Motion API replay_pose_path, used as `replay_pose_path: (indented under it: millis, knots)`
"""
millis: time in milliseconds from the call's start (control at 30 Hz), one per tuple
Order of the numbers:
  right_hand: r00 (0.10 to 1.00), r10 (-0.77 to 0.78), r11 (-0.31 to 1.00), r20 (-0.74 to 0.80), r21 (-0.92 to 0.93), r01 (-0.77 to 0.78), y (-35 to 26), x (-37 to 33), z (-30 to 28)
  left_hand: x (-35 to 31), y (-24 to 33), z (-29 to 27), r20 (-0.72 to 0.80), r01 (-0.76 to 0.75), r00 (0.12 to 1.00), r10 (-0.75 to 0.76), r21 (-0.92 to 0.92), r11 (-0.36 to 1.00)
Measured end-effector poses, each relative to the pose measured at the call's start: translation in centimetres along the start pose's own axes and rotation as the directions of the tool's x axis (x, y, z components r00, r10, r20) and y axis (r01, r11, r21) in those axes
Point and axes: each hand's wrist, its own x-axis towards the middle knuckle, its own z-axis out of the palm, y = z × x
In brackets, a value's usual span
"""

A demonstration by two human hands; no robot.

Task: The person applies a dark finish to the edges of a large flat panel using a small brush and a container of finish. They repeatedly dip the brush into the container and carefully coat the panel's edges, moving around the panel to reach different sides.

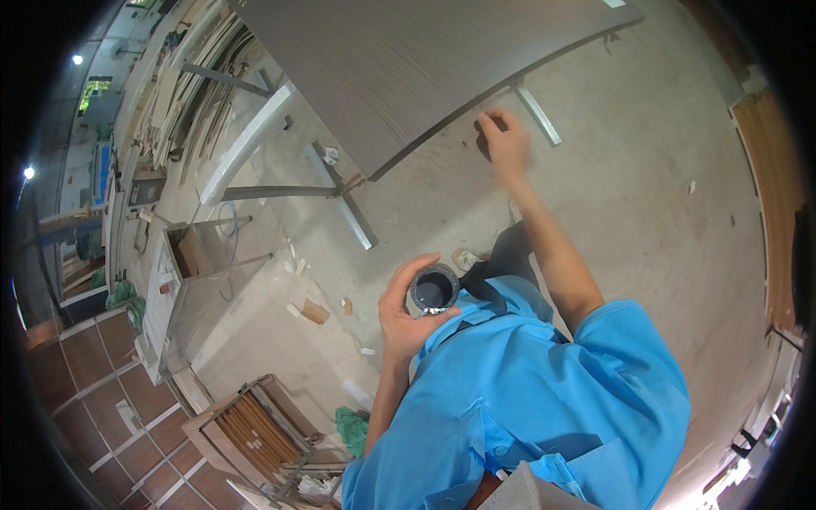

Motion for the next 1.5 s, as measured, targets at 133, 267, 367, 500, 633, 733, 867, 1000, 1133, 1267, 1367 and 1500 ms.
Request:
replay_pose_path:
  millis: [133,267,367,500,633,733,867,1000,1133,1267,1367,1500]
  knots:
    - [0.968,-0.229,0.960,0.099,-0.141,0.242,-0.3,-1.0,-0.5,0.3,0.2,0.4,0.010,0.025,1.000,-0.025,-0.012,1.000]
    - [0.940,-0.273,0.919,0.204,-0.235,0.317,-0.6,-1.4,-0.3,0.7,0.4,0.6,0.034,0.023,0.999,-0.024,0.010,1.000]
    - [0.977,-0.209,0.962,0.031,-0.175,0.211,-0.7,0.3,-1.1,0.8,0.5,0.8,0.033,0.024,0.999,-0.025,0.013,1.000]
    - [0.965,-0.254,0.955,0.066,-0.140,0.261,-0.6,0.6,-1.4,0.9,0.6,1.3,0.024,0.050,0.998,-0.051,0.014,0.999]
    - [0.885,-0.339,0.885,0.320,-0.210,0.415,-0.6,0.2,-1.2,1.3,1.1,2.0,0.057,0.053,0.997,-0.055,0.039,0.998]
    - [0.994,-0.105,0.979,0.023,-0.174,0.108,-0.9,2.0,-2.2,1.7,1.6,2.4,0.060,0.037,0.997,-0.039,0.038,0.999]
    - [0.971,-0.237,0.960,-0.033,-0.162,0.228,-1.2,2.9,-3.4,1.9,2.3,3.6,-0.006,0.061,0.998,-0.061,-0.016,0.998]
    - [0.910,-0.336,0.903,0.242,-0.190,0.384,-0.8,1.3,-2.5,2.5,2.5,4.1,0.067,0.057,0.996,-0.057,-0.009,0.998]
    - [0.963,-0.252,0.944,0.097,-0.195,0.266,-0.6,2.9,-2.8,3.2,2.7,4.0,0.139,0.027,0.990,-0.031,0.036,0.999]
    - [0.984,-0.167,0.980,-0.067,-0.119,0.158,-0.7,5.3,-4.7,3.5,3.0,4.6,0.142,0.064,0.987,-0.072,0.062,0.996]
    - [0.948,-0.307,0.926,0.088,-0.202,0.319,-0.4,4.7,-4.8,4.4,3.2,5.5,0.159,0.105,0.981,-0.107,0.026,0.994]
    - [0.941,-0.311,0.921,0.132,-0.203,0.333,0.0,4.7,-4.6,5.9,3.8,6.5,0.182,0.085,0.979,-0.088,0.025,0.996]
